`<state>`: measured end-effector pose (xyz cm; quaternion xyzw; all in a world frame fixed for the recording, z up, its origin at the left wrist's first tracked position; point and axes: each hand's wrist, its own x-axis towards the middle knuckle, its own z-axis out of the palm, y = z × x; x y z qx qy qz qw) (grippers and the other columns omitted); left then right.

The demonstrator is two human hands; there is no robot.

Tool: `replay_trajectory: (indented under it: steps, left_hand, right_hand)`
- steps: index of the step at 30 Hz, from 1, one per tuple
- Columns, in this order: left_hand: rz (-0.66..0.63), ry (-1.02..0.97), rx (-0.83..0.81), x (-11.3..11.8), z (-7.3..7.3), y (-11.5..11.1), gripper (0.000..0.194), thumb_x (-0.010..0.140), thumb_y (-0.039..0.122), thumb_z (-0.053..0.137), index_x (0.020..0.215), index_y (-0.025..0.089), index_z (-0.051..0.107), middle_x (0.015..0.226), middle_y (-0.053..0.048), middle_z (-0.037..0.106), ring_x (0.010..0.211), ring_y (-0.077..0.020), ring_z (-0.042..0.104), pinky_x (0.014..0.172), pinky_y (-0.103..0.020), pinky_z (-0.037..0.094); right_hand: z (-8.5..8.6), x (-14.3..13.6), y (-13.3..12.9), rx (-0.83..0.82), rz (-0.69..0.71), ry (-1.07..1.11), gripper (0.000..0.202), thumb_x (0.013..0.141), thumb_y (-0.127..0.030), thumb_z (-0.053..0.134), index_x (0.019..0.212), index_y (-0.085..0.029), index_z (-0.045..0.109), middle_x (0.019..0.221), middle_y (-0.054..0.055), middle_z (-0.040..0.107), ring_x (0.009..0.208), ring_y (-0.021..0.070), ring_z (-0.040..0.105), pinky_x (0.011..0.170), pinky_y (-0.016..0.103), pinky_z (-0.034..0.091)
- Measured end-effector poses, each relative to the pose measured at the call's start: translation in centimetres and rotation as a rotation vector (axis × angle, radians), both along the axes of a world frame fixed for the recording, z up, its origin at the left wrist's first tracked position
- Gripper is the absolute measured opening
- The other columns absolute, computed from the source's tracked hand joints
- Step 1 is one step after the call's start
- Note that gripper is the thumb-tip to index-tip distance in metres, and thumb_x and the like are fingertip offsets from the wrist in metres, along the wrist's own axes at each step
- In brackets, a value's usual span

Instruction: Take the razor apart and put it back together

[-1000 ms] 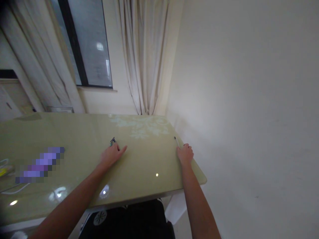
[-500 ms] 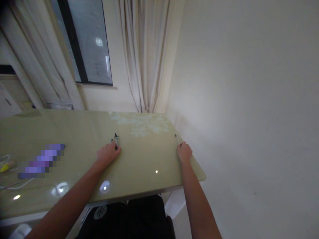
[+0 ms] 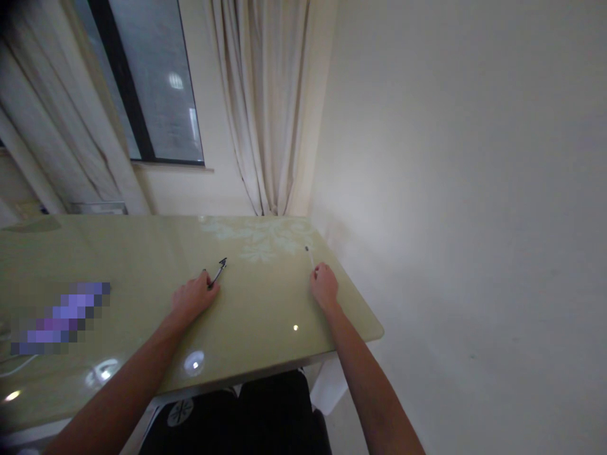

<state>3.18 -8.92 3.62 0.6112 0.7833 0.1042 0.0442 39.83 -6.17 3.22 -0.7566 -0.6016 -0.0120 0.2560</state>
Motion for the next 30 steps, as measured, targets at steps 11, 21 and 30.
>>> replay_trajectory:
  steps: [11,21,30]
  left_hand:
    - [0.013,-0.075,0.116,-0.9,-0.2,0.5,0.046,0.101,0.052,0.035,0.111,0.021,0.068,0.11,-0.015,0.076,0.107,-0.0335,0.071,0.088,-0.043,0.053]
    - [0.103,-0.099,0.165,-2.8,-1.3,2.6,0.059,0.096,0.056,0.044,0.139,0.02,0.064,0.139,-0.023,0.061,0.129,-0.0428,0.056,0.102,-0.057,0.044]
    - [0.071,-0.122,0.133,-3.5,-1.4,2.9,0.054,0.098,0.056,0.042,0.136,0.026,0.066,0.137,-0.02,0.061,0.129,-0.0411,0.055,0.103,-0.057,0.044]
  right_hand:
    - [1.0,-18.4,1.7,-0.102,0.325,0.132,0.014,0.098,-0.021,0.054,0.107,-0.017,0.064,0.107,0.012,0.071,0.092,0.022,0.067,0.074,0.029,0.045]
    - [-0.1,-21.4,1.3,-0.141,0.305,0.151,0.021,0.099,-0.024,0.053,0.116,-0.016,0.063,0.11,0.016,0.072,0.096,0.025,0.071,0.075,0.031,0.05]
    - [-0.4,-20.8,0.5,-0.134,0.303,0.11,0.025,0.101,-0.023,0.047,0.121,-0.016,0.06,0.115,0.016,0.07,0.101,0.0257,0.071,0.08,0.033,0.052]
